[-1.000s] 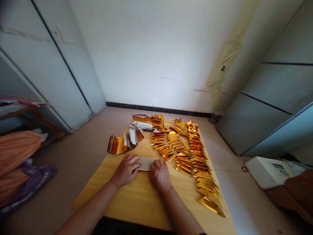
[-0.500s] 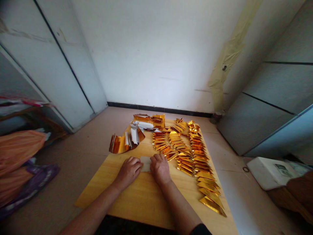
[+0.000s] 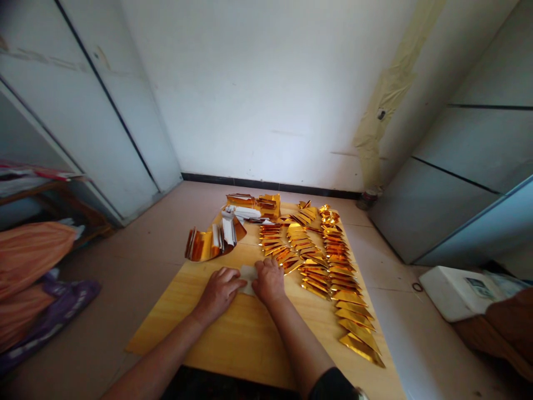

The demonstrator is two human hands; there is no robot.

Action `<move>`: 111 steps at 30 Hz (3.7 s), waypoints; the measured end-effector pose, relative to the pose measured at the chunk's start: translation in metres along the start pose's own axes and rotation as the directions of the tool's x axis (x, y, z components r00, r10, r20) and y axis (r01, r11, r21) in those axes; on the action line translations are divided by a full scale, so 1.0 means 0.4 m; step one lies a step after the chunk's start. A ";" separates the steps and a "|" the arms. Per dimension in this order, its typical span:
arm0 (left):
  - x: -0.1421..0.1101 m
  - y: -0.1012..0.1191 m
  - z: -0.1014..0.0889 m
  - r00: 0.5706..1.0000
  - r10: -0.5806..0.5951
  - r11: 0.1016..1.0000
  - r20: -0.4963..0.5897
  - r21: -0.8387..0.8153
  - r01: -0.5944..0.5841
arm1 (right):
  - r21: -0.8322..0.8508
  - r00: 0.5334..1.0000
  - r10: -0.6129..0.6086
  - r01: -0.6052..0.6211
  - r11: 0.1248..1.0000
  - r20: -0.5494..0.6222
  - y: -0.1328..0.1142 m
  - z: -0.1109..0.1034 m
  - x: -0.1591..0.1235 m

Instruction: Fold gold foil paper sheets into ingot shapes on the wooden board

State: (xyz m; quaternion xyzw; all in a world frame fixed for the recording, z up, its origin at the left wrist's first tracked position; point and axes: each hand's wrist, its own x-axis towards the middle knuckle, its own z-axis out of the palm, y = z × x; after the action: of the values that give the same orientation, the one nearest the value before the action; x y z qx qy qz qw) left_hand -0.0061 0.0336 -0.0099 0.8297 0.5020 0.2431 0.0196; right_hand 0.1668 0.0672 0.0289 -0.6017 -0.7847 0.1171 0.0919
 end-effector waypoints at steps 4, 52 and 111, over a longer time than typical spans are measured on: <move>0.000 -0.001 0.000 1.000 -0.006 1.000 0.018 -0.008 0.006 | 0.056 0.999 0.009 -0.008 0.998 -0.030 0.009 0.005 0.006; 0.033 -0.023 -0.005 0.995 0.067 0.998 0.075 0.005 -0.068 | -0.057 0.911 -0.342 0.338 0.939 -0.231 0.049 0.030 -0.166; 0.043 -0.002 -0.004 0.985 -0.168 0.984 0.045 0.072 0.164 | 0.077 0.998 0.050 -0.046 0.996 -0.041 0.039 0.026 -0.050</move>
State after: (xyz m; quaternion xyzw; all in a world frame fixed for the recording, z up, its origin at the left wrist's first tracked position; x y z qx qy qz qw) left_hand -0.0010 0.0480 -0.0023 0.7911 0.5768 0.2023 0.0240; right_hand 0.1835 0.0509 0.0144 -0.6189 -0.7629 0.1359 0.1285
